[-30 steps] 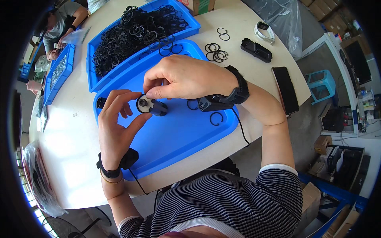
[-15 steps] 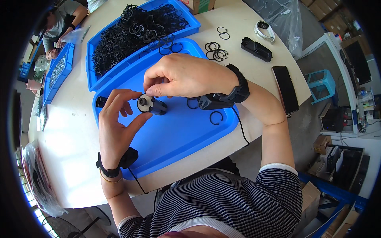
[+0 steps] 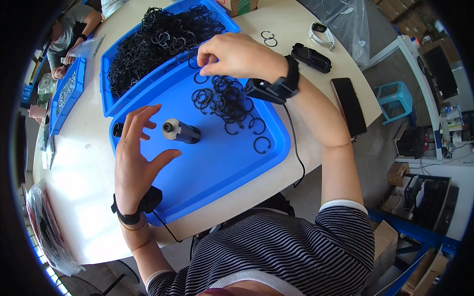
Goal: Assembling small components by placing rubber rings onto a cylindrical part and attaching a cap.
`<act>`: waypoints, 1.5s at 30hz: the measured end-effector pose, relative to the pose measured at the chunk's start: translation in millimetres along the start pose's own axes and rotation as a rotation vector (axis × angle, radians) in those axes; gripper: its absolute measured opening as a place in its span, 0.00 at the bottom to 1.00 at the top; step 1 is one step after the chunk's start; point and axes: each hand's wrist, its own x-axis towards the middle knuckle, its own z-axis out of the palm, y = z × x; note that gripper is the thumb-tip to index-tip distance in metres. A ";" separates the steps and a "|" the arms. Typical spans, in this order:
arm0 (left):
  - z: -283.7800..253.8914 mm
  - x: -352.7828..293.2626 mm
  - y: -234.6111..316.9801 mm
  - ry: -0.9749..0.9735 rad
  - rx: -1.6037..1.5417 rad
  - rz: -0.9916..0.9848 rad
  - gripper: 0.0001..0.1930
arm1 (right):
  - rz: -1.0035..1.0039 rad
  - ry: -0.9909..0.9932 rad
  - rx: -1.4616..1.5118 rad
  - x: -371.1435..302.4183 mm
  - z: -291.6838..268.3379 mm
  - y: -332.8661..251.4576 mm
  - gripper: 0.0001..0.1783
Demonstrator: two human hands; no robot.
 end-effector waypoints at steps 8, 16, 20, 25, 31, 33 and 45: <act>-10.2 -1.4 -2.2 0.065 -0.039 -0.026 0.34 | -0.022 -0.114 -0.349 27.9 24.1 24.3 0.11; -14.4 -4.8 -0.7 0.077 -0.058 -0.022 0.32 | -0.360 -0.021 -0.748 36.3 63.4 18.7 0.03; -14.6 -4.4 -0.6 0.081 -0.057 -0.007 0.31 | -0.457 -0.063 -0.923 31.5 70.2 15.9 0.04; -14.9 -3.6 -1.5 0.081 -0.063 0.025 0.30 | -0.550 -0.096 -0.954 38.8 71.6 23.7 0.03; -16.4 -4.6 -2.4 0.090 -0.099 0.020 0.27 | -0.451 -0.086 -0.794 38.1 38.2 32.7 0.05; -17.1 -3.6 -4.2 0.087 -0.104 0.017 0.26 | -0.309 -0.022 -0.449 30.5 21.4 27.4 0.05; -16.1 -4.4 -4.8 0.143 -0.567 0.029 0.22 | -0.041 -0.364 0.849 -17.9 -15.6 -63.0 0.12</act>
